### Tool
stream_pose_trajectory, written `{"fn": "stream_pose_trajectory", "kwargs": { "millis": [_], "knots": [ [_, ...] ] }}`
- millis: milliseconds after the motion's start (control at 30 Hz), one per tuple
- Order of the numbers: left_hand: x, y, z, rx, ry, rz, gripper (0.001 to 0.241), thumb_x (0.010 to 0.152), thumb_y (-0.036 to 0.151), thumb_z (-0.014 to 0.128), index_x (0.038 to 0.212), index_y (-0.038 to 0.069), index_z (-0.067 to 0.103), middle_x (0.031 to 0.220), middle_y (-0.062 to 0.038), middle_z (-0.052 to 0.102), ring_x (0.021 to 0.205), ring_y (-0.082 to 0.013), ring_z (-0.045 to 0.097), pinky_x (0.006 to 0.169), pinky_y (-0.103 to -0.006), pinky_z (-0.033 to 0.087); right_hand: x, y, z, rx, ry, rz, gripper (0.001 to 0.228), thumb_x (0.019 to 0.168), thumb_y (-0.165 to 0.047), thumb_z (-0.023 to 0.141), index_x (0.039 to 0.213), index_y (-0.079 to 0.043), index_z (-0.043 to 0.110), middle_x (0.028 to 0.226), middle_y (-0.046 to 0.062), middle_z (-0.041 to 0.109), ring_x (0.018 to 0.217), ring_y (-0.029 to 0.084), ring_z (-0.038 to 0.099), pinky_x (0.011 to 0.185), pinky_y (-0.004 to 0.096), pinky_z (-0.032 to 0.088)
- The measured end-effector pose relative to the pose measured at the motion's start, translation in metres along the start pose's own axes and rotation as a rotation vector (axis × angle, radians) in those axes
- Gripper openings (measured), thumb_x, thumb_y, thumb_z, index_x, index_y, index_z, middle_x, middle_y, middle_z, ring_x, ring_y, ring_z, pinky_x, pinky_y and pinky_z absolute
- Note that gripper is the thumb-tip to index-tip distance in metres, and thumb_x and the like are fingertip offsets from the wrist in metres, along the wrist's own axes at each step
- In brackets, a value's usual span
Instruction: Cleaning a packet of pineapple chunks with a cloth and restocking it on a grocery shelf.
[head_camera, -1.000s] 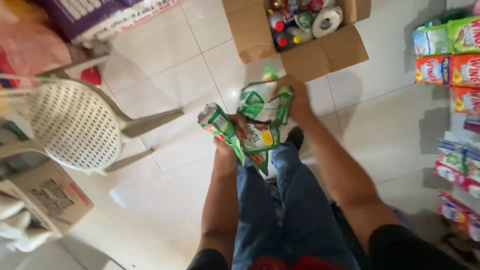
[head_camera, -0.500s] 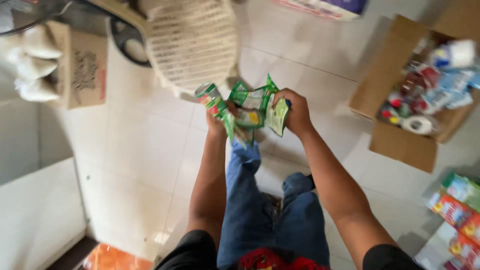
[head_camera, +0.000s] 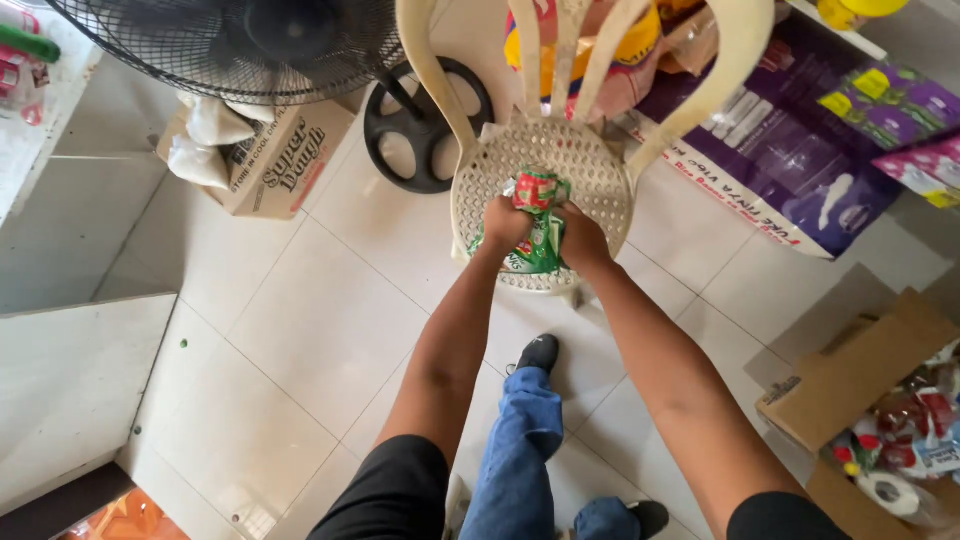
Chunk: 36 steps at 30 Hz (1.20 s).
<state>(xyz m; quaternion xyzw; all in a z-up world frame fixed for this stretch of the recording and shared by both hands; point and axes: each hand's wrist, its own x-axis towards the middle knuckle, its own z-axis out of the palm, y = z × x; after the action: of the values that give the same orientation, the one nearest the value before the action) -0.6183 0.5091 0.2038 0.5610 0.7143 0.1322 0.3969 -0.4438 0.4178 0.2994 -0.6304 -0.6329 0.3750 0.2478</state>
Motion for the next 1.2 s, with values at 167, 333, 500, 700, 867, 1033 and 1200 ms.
{"fn": "stream_pose_trajectory", "kwargs": {
  "millis": [167,333,500,700,867,1033,1200],
  "knots": [
    [0.009,-0.015,0.008,0.132,-0.131,-0.031,0.035,0.066,0.034,0.064,0.087,0.012,0.08,0.078,-0.019,0.073,0.088,-0.0432,0.073,0.083,-0.0564,0.058,0.015,0.012,-0.004,-0.173,-0.183,0.055,0.051,0.087,0.01,0.061,0.136,-0.002,0.062,0.155,0.026,0.042,0.115,0.054,0.063,0.09,0.063,0.057],
    [-0.033,0.008,-0.004,0.078,-0.012,0.265,0.033,0.067,0.022,0.064,0.092,0.002,0.069,0.091,-0.024,0.072,0.094,-0.0506,0.068,0.092,-0.0624,0.052,-0.004,0.003,-0.034,-0.041,-0.046,0.084,0.072,0.09,0.017,0.057,0.157,-0.003,0.044,0.157,0.027,0.037,0.122,0.058,0.056,0.093,0.063,0.054],
    [-0.049,0.023,-0.008,0.092,-0.003,0.364,0.042,0.078,0.032,0.065,0.111,0.008,0.075,0.132,-0.011,0.064,0.115,-0.0442,0.061,0.107,-0.0606,0.041,-0.014,0.073,-0.013,0.104,0.046,0.321,0.08,0.085,0.005,0.066,0.159,-0.004,0.037,0.145,0.03,0.052,0.131,0.051,0.054,0.108,0.056,0.049],
    [-0.049,0.034,-0.006,0.072,0.112,0.353,0.031,0.094,0.038,0.063,0.114,0.019,0.077,0.135,0.0,0.065,0.126,-0.0305,0.06,0.112,-0.0567,0.038,-0.03,0.174,0.046,0.136,0.029,0.499,0.086,0.081,-0.022,0.079,0.157,-0.013,0.041,0.129,0.019,0.068,0.124,0.037,0.064,0.105,0.048,0.052],
    [-0.042,0.031,-0.008,-0.193,0.047,0.268,0.022,0.098,0.044,0.062,0.105,0.029,0.076,0.087,-0.004,0.075,0.096,-0.0336,0.071,0.089,-0.047,0.055,-0.04,0.17,0.053,0.147,0.111,0.527,0.091,0.08,-0.034,0.083,0.158,-0.016,0.039,0.136,0.018,0.064,0.128,0.035,0.061,0.109,0.049,0.049],
    [-0.073,0.009,-0.006,0.04,0.309,0.33,0.033,0.078,0.014,0.075,0.109,0.015,0.064,0.107,-0.004,0.068,0.095,-0.03,0.068,0.084,-0.0415,0.055,-0.06,0.146,0.062,-0.018,0.415,0.294,0.067,0.079,-0.018,0.085,0.137,-0.002,0.056,0.115,0.021,0.064,0.102,0.036,0.065,0.087,0.043,0.053],
    [-0.073,-0.06,0.004,0.331,0.176,0.107,0.078,0.071,0.045,0.091,0.13,0.015,0.049,0.135,-0.012,0.049,0.122,-0.0362,0.057,0.102,-0.0539,0.048,-0.089,0.138,0.064,0.112,0.338,0.436,0.064,0.081,-0.029,0.082,0.136,-0.012,0.057,0.12,0.016,0.065,0.113,0.034,0.064,0.096,0.045,0.052]
  ]
}}
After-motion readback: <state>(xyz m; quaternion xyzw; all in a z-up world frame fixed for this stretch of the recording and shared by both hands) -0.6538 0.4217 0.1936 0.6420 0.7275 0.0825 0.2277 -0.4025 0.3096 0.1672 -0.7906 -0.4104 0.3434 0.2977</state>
